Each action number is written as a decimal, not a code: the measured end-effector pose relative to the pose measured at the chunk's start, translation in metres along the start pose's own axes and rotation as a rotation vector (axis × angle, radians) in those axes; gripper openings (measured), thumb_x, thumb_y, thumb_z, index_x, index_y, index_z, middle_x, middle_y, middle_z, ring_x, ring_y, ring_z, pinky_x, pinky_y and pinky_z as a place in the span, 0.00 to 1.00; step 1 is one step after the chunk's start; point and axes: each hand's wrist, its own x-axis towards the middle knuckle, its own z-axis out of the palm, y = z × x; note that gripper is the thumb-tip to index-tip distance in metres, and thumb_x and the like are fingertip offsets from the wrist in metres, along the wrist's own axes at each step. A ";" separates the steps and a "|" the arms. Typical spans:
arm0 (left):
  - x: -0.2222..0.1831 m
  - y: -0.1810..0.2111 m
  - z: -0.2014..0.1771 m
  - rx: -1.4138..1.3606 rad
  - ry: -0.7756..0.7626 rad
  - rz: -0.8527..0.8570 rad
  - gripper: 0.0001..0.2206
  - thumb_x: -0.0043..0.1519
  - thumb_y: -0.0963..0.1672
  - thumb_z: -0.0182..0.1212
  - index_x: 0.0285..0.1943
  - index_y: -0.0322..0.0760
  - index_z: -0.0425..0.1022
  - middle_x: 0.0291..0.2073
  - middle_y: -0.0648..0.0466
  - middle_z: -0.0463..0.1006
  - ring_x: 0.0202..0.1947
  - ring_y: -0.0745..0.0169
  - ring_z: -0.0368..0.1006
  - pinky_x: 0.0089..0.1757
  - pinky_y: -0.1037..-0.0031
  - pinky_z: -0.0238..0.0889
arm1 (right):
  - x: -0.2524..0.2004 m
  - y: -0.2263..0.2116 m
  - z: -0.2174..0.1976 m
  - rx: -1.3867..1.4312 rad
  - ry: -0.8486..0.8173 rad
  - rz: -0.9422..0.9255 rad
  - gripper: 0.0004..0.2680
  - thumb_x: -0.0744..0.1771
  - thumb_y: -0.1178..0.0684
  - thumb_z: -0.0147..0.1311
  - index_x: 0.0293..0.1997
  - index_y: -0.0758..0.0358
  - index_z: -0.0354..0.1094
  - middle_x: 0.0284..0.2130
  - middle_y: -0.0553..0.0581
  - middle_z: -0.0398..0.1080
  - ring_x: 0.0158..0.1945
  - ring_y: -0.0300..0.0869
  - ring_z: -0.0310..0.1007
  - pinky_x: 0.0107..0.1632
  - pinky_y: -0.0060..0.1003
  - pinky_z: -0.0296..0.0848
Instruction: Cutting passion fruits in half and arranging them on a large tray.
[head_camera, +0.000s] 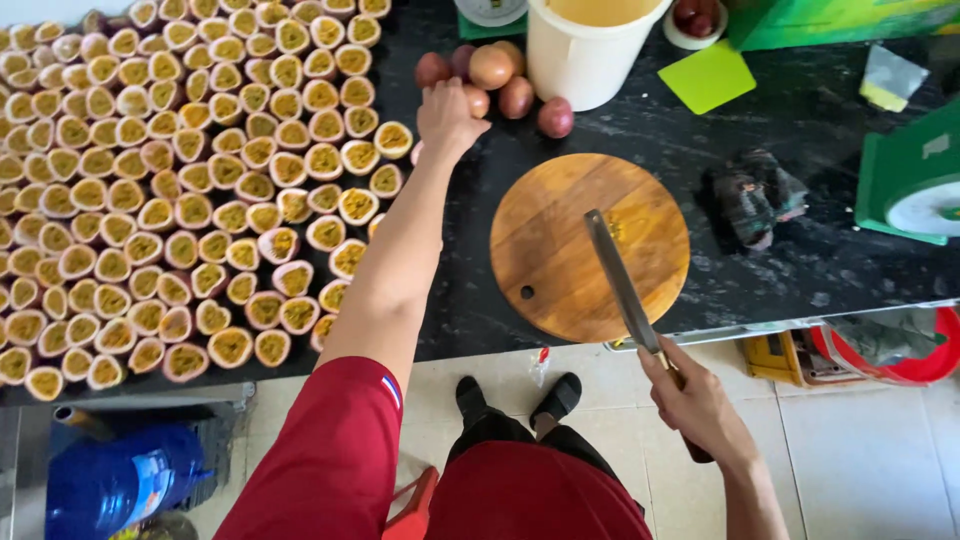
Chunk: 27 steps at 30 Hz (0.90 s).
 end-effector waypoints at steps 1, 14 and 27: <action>0.000 0.000 0.006 -0.002 -0.004 0.009 0.34 0.44 0.50 0.79 0.57 0.35 0.69 0.54 0.46 0.73 0.59 0.42 0.66 0.51 0.56 0.66 | 0.000 0.001 -0.003 0.005 0.006 0.005 0.19 0.67 0.45 0.53 0.66 0.56 0.68 0.14 0.51 0.59 0.17 0.35 0.57 0.21 0.35 0.58; -0.039 0.000 -0.019 0.278 0.043 0.155 0.14 0.49 0.50 0.74 0.36 0.41 0.80 0.36 0.50 0.81 0.47 0.49 0.72 0.49 0.57 0.58 | 0.010 -0.011 0.002 -0.044 -0.010 -0.041 0.18 0.67 0.46 0.53 0.66 0.55 0.67 0.14 0.51 0.60 0.17 0.35 0.57 0.21 0.36 0.59; -0.124 0.021 -0.063 -0.423 0.115 0.423 0.24 0.59 0.53 0.69 0.57 0.34 0.73 0.49 0.42 0.78 0.50 0.39 0.72 0.48 0.56 0.66 | 0.001 -0.012 0.021 -0.125 0.100 -0.142 0.18 0.68 0.44 0.53 0.64 0.58 0.67 0.15 0.55 0.64 0.18 0.37 0.63 0.25 0.37 0.65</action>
